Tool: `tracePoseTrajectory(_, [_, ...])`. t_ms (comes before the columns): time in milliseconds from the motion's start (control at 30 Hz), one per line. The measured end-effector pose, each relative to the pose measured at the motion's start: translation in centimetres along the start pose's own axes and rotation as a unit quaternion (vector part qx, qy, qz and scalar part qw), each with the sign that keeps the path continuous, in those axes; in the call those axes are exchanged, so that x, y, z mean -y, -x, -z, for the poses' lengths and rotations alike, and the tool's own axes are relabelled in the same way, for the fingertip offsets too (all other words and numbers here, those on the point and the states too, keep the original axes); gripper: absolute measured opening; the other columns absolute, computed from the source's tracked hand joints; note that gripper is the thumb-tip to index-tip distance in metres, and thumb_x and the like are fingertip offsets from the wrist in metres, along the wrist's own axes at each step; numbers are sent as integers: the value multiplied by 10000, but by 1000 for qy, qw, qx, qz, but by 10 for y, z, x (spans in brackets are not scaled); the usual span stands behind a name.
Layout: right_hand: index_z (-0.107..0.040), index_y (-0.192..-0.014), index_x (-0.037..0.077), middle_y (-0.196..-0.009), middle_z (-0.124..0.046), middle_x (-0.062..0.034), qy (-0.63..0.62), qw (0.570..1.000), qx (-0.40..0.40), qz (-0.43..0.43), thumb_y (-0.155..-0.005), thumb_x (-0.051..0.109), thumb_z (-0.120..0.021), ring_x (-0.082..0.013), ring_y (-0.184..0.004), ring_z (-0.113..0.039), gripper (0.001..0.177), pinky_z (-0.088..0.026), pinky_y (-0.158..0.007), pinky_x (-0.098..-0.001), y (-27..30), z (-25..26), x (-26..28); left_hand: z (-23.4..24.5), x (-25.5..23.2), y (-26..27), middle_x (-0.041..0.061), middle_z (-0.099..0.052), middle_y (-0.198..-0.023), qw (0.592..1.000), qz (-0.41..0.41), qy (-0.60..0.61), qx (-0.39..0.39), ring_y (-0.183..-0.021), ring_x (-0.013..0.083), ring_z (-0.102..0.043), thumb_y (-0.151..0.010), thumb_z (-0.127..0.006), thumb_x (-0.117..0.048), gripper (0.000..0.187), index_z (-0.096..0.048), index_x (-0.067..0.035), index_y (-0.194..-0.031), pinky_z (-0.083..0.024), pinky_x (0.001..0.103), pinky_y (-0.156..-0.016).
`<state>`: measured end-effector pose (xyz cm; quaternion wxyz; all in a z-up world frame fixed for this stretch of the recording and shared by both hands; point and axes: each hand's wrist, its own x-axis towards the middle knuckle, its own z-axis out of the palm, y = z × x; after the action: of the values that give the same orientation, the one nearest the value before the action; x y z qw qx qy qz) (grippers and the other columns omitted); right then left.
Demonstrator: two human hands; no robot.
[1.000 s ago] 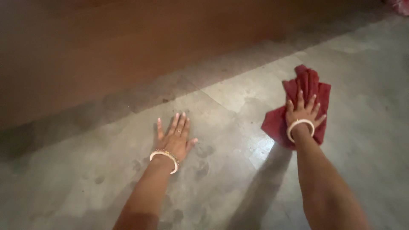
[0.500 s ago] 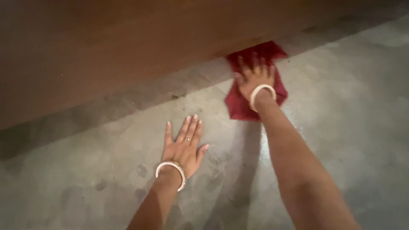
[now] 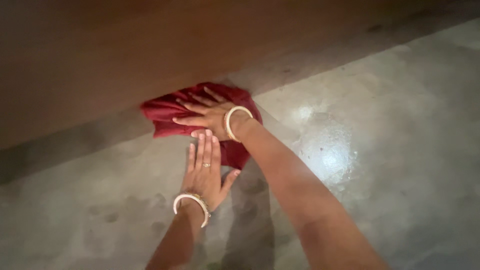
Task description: The person wipes a concrete floor with a red cloth, then dips the cloth into an orange bucket of water, wrings it out, and resumes wiping the floor.
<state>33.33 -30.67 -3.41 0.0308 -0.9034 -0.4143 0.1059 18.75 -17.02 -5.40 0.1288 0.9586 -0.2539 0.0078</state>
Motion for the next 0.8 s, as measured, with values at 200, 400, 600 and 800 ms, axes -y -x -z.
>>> tracePoseTrajectory(200, [-128, -1575, 483, -1692, -92, 19, -63, 974, 31, -214, -994, 637, -242, -284, -1554, -2, 612, 56, -1224, -591, 17, 12, -40, 7, -6, -5, 213, -120, -1643, 997, -2, -74, 33, -1522, 316, -95, -960, -365, -624, 911, -168, 44, -1547, -64, 565, -1195])
tracePoseTrajectory(400, [-175, -1614, 383, -1718, -104, 14, -55, 894, -73, -439, -1014, 573, -241, -229, -1575, -45, 632, 4, -1228, -624, 109, -5, -128, 14, -12, -9, 87, -141, -1659, 987, 16, -121, 104, -1522, 246, -105, -964, -321, -607, 814, -187, -77, -1567, -49, 530, -1202])
tracePoseTrajectory(600, [-86, -1628, 403, -1725, 12, 36, -80, 782, -95, -611, -1035, 613, -200, -235, -1588, -9, 640, 19, -1240, -617, 232, -18, -166, 17, -14, -8, 82, -154, -1661, 991, 13, -109, 81, -1519, 239, -116, -964, -333, -602, 814, -193, -73, -1566, -53, 518, -1210])
tracePoseTrajectory(800, [-106, -1640, 422, -1748, -3, 59, -120, 644, -116, -747, -1049, 588, -232, -225, -1610, -42, 627, -2, -1262, -644, 314, -27, -157, 23, -16, -9, 79, -144, -1663, 990, 23, -89, 107, -1530, 236, -95, -971, -341, -607, 814, -192, -77, -1570, -43, 514, -1211])
